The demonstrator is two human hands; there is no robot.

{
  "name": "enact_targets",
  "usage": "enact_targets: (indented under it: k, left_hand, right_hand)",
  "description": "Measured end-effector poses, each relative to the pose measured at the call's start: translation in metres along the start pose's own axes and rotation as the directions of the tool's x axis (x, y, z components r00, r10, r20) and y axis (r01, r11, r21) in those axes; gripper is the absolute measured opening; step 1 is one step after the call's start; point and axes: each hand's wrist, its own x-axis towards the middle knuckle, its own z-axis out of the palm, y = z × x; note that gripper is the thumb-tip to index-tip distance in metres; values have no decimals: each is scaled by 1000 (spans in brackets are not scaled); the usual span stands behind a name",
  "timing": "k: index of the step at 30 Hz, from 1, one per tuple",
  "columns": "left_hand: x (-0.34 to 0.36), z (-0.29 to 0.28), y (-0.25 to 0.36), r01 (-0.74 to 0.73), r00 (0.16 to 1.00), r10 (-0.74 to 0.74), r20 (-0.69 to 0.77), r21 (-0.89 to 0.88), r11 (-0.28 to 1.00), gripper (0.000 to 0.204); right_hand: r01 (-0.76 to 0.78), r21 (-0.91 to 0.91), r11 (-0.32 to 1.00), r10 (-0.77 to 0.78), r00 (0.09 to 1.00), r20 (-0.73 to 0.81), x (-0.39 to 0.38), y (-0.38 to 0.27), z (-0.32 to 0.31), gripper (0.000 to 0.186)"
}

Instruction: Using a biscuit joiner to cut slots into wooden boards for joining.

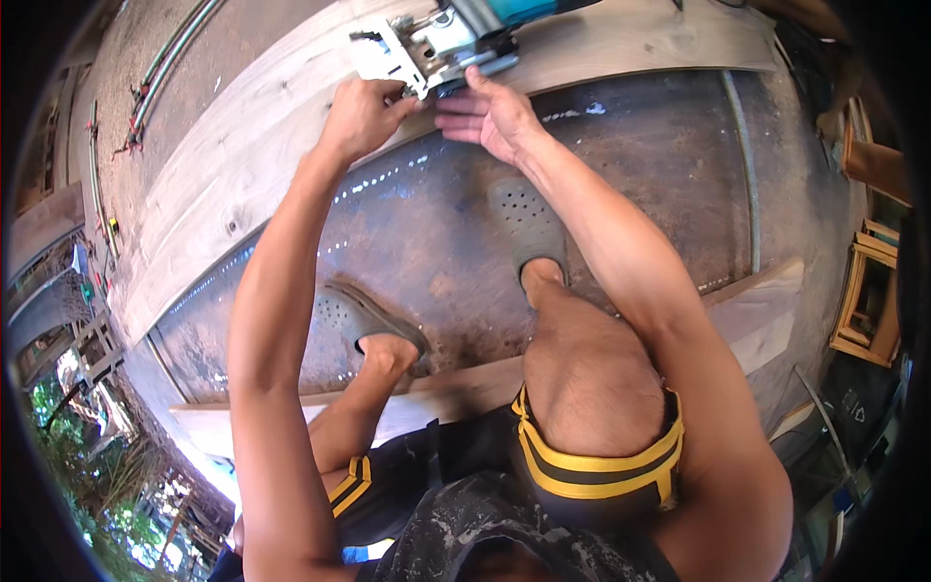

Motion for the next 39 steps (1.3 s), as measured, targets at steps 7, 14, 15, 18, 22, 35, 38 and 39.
enact_targets:
  k: [7,14,15,18,22,35,38,39]
  left_hand:
    - [1,-10,-35,137,872,-447,-201,-777,615,68]
    - [53,-19,-29,167,915,-402,-32,-877,450,77]
    - [54,-17,-32,128,906,-417,-68,-896,425,63]
    - [56,-9,-34,55,902,-424,-83,-951,303,46]
    - [62,0,-40,34,910,-414,-35,-987,157,41]
    - [-17,37,-1,54,922,-301,-245,-687,725,49]
    - [-17,41,6,68,927,-332,-175,-792,607,42]
    - [-16,40,6,89,926,-343,-158,-792,604,38]
  right_hand:
    - [21,-289,957,-63,988,-139,-22,-12,-13,58]
    - [297,-601,742,-439,893,-101,-23,-31,-12,43]
    - [302,-633,713,-464,880,-104,-23,-32,-9,39]
    - [291,-633,717,-402,915,-35,-20,-32,-13,41]
    - [286,-641,713,-371,928,1,-16,-19,-11,45]
    - [310,-710,632,-407,913,37,-18,-35,-14,40]
    - [339,-697,632,-454,891,22,-19,-42,-13,40]
    - [349,-686,639,-465,885,18,-21,-45,-16,40]
